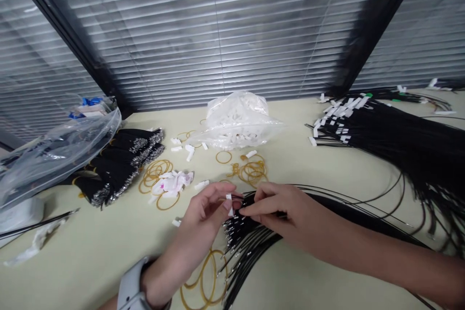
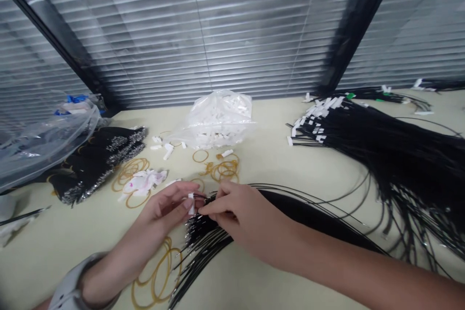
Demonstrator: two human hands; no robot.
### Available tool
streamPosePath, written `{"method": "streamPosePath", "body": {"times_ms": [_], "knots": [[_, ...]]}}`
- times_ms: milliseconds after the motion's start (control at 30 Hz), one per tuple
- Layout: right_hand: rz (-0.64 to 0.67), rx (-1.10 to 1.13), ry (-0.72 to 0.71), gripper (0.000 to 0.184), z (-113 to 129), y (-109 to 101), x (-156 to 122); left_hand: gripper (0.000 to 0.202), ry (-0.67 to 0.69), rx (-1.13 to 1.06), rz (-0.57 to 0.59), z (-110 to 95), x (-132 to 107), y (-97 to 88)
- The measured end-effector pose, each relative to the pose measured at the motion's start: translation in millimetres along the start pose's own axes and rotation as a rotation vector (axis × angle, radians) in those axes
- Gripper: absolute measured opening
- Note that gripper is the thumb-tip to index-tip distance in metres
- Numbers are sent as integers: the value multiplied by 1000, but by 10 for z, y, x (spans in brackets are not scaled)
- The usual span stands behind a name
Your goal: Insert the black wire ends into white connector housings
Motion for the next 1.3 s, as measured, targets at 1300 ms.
{"method": "streamPosePath", "body": {"times_ms": [1300], "knots": [[-291,-399,-184,18,58,-2,-73,22,-40,-100,110,71,17,75]]}}
Point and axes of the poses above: each hand's wrist, its own x-axis towards the middle knuckle, its own y-axis out of the palm, z = x × y, the point moved 3 cm from there along x, towards the middle knuckle, and after that the axes turned 8 degrees about z, right-handed, at the moved point
